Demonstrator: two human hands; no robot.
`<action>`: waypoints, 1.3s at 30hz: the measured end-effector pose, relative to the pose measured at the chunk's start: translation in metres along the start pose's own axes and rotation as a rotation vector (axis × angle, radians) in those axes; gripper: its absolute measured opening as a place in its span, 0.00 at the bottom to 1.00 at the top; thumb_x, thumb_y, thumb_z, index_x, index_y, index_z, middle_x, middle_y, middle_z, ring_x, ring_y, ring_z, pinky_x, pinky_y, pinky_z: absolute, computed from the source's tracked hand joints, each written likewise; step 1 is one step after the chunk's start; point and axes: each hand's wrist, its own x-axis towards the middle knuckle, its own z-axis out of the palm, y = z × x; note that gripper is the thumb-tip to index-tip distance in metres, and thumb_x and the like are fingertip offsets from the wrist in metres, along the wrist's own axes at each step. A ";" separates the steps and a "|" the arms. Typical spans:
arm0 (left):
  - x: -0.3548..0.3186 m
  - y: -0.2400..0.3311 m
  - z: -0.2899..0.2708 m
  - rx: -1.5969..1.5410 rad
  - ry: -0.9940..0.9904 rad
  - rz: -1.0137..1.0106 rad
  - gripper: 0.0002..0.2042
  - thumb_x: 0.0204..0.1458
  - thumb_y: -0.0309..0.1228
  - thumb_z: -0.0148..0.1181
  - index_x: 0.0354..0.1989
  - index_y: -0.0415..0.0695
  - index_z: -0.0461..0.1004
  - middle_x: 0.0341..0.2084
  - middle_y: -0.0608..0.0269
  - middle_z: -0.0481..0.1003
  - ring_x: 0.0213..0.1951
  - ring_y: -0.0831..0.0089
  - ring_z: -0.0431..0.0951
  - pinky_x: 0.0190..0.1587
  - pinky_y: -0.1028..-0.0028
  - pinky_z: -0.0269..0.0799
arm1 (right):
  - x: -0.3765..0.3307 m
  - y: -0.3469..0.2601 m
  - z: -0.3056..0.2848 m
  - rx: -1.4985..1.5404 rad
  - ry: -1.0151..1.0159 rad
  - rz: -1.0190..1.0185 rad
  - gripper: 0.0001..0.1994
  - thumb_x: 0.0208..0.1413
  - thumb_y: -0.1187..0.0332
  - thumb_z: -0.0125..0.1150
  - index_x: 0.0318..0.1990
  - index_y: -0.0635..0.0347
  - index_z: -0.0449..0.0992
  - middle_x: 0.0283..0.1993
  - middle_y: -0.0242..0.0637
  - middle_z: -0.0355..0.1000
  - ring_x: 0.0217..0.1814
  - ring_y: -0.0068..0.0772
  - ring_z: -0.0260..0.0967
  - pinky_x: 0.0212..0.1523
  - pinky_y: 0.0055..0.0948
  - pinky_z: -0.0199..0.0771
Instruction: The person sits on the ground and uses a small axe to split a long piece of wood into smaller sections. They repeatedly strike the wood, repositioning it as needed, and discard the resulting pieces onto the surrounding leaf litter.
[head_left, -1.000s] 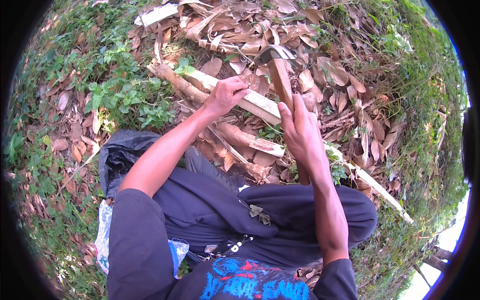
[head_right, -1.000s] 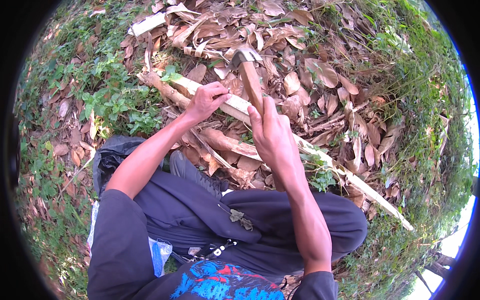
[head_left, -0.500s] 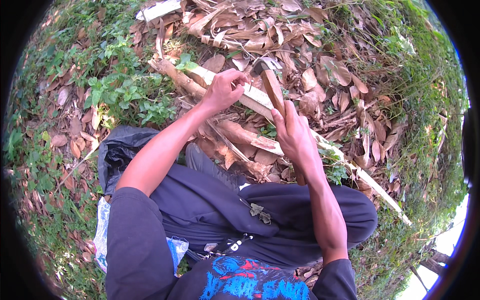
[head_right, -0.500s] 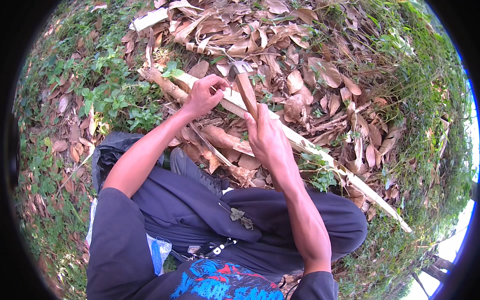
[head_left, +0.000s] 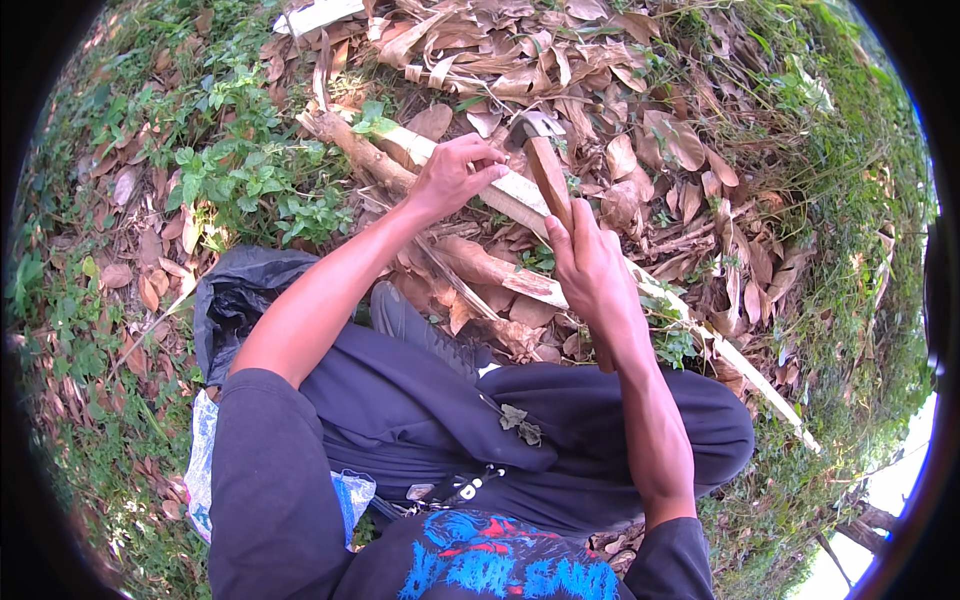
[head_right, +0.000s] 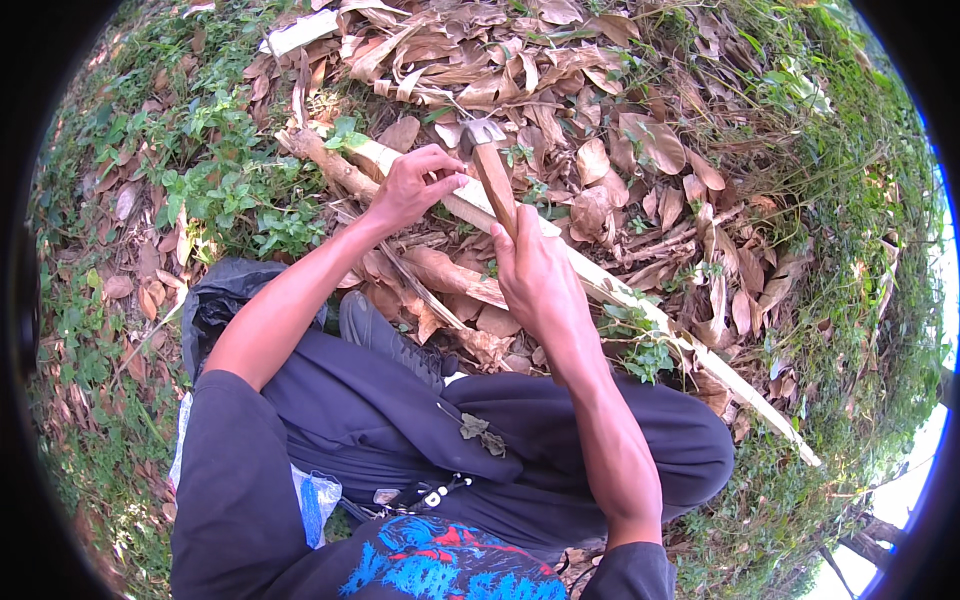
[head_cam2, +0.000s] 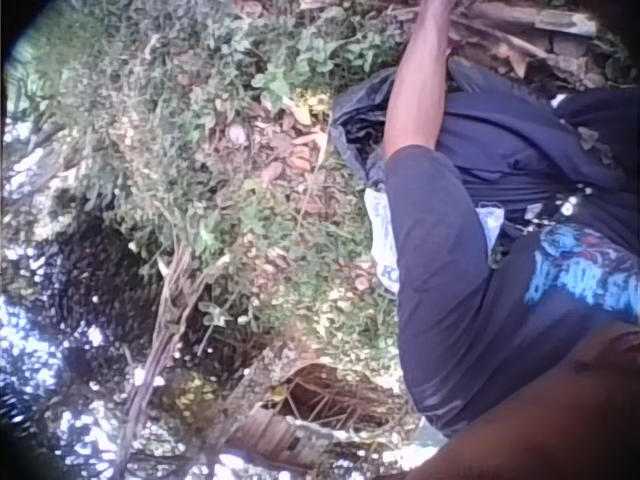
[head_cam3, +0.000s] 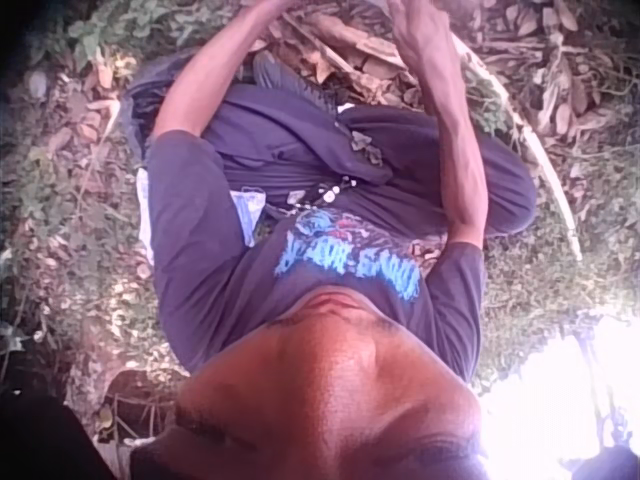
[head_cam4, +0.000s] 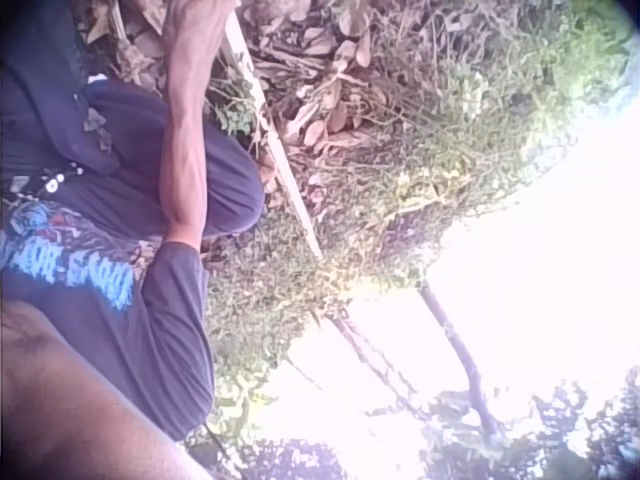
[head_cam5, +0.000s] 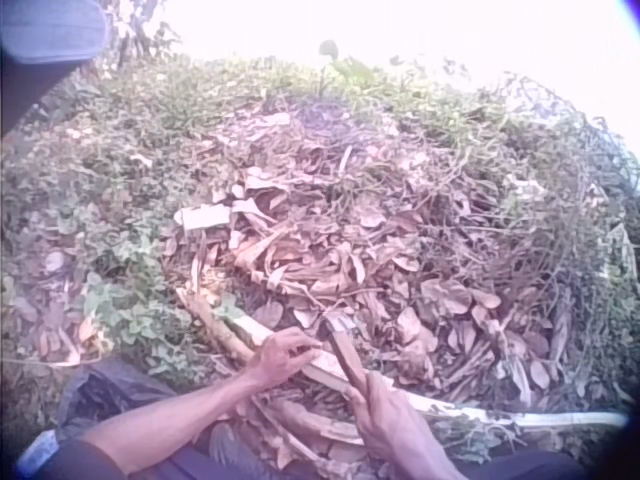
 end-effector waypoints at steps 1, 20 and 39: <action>0.000 -0.001 0.001 -0.006 0.018 0.033 0.10 0.54 0.32 0.67 0.38 0.38 0.81 0.31 0.62 0.77 0.33 0.74 0.78 0.36 0.74 0.73 | 0.000 0.003 0.003 -0.018 -0.010 0.004 0.14 0.69 0.59 0.45 0.44 0.64 0.62 0.30 0.64 0.71 0.37 0.73 0.68 0.38 0.61 0.63; 0.000 0.003 0.000 0.037 0.003 0.034 0.10 0.54 0.31 0.65 0.36 0.35 0.80 0.30 0.56 0.78 0.34 0.66 0.79 0.40 0.69 0.72 | 0.004 -0.003 -0.010 0.032 0.023 0.128 0.16 0.70 0.56 0.44 0.44 0.63 0.62 0.31 0.68 0.70 0.40 0.75 0.68 0.39 0.63 0.63; 0.001 -0.001 0.002 0.015 0.003 0.029 0.10 0.53 0.31 0.65 0.36 0.36 0.80 0.30 0.55 0.78 0.34 0.64 0.79 0.40 0.68 0.73 | 0.000 -0.009 -0.009 0.197 0.183 -0.005 0.14 0.70 0.56 0.45 0.46 0.59 0.62 0.24 0.63 0.71 0.30 0.72 0.70 0.28 0.59 0.64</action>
